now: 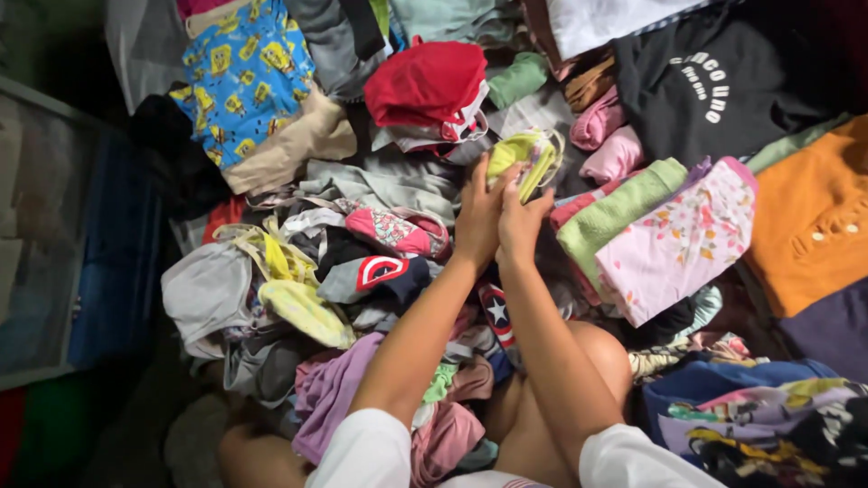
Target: Sorting and folding a large pile of laundry while sitting on a bed.
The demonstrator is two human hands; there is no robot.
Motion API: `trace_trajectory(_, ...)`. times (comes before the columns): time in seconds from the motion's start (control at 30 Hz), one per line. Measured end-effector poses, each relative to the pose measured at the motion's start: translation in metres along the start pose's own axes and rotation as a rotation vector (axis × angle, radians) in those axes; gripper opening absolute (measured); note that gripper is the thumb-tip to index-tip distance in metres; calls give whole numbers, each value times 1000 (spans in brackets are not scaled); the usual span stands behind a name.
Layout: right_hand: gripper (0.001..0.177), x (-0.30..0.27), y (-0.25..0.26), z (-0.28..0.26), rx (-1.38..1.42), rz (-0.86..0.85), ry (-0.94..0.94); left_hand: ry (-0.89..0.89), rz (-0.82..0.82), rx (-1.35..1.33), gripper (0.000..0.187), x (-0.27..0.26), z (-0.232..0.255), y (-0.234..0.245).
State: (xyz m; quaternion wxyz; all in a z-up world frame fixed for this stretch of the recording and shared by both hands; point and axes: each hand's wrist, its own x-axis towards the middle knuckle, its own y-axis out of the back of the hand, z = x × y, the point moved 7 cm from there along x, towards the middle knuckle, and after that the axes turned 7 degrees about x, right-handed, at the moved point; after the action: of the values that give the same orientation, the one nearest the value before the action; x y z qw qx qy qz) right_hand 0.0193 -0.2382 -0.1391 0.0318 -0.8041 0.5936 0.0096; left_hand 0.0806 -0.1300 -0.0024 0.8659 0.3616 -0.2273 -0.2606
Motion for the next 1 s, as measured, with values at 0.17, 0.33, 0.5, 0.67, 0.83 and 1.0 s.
trace_trajectory(0.17,60,31,-20,-15,363,-92,-107,-81,-9,130,56,35,-6,-14)
trace_trajectory(0.33,50,56,-37,30,364,-293,16,-334,36,188,53,-1,-9,38)
trace_trajectory(0.5,72,33,-21,-29,-84,-37,195,245,288,258,54,-120,-71,204)
trace_trajectory(0.67,76,-29,-30,-111,-413,-170,626,416,289,477,96,-206,-121,233)
trace_trajectory(0.83,43,-143,-53,-202,-341,-635,754,561,165,138,94,-227,-143,221)
trace_trajectory(1.0,19,-247,-51,-208,-193,-1081,539,564,-88,438,55,-232,-95,256)
